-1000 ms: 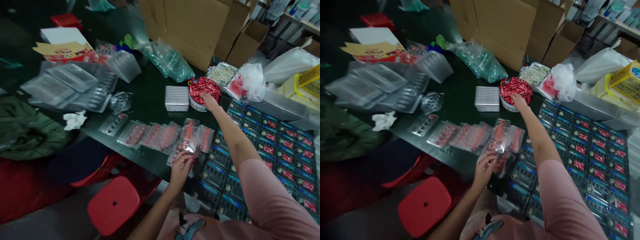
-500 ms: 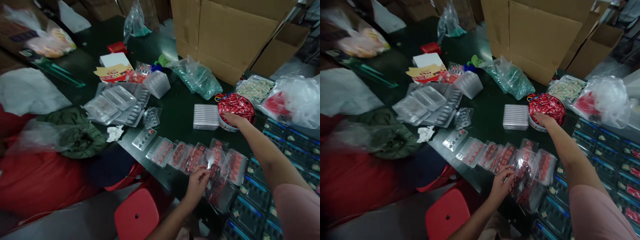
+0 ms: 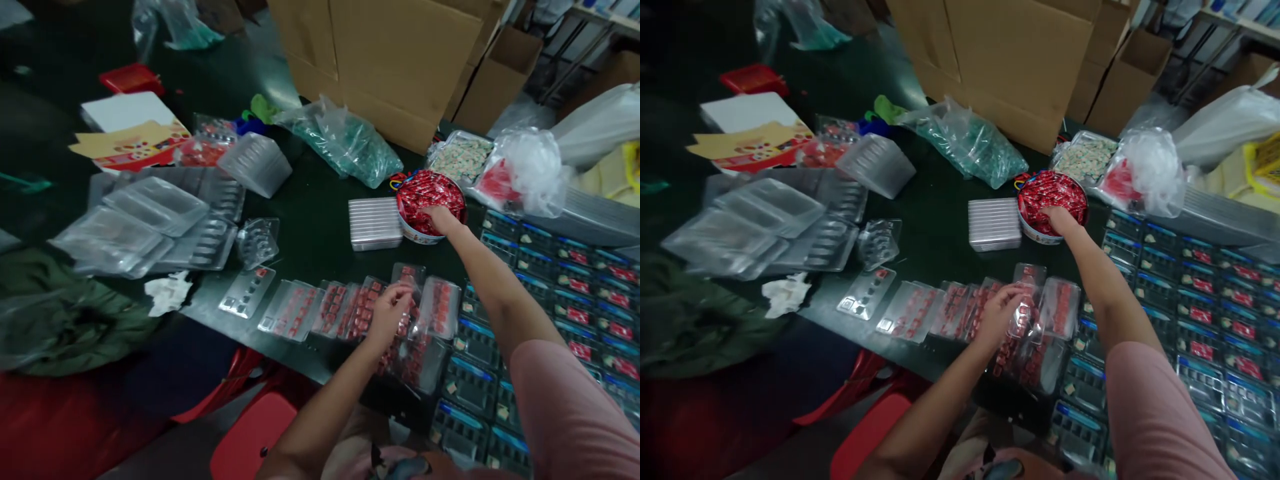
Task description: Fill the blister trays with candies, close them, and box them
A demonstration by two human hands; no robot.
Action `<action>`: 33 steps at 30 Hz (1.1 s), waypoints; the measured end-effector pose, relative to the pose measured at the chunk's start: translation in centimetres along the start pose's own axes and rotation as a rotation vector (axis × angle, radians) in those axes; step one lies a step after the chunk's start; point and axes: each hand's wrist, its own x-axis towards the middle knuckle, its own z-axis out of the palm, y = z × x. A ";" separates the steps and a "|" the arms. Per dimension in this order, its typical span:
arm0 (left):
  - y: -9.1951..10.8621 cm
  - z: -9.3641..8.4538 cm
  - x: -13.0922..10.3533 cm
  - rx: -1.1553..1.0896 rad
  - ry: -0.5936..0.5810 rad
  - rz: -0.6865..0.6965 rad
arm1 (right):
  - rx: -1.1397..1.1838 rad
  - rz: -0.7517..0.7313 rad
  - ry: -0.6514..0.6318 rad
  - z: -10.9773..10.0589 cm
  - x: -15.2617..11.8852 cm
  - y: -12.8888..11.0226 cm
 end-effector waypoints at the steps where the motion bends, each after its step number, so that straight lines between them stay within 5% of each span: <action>1: -0.1 0.5 0.7 -0.070 -0.008 -0.061 | 0.025 0.018 0.022 -0.6 -0.4 0.3; 9: 0.7 6.1 7.9 -0.493 0.042 -0.252 | 0.169 0.220 0.259 -4.5 -3.9 -1.0; 16: 1.3 8.6 13.4 -0.692 0.002 -0.308 | 0.403 0.180 0.356 -2.3 -7.7 -6.9; 22: 1.4 7.5 11.3 -0.827 -0.106 -0.103 | 0.352 0.048 0.334 0.0 -11.7 -12.4; 26: 1.3 6.3 8.9 -0.797 -0.057 -0.172 | 0.221 0.113 0.291 1.2 -13.8 -15.2; 30: 0.3 5.1 6.8 -0.539 -0.003 -0.248 | 0.177 0.136 0.181 1.8 -16.4 -17.5; 33: -0.8 4.5 5.3 -0.193 0.007 -0.162 | 0.183 0.083 0.107 1.5 -18.5 -18.6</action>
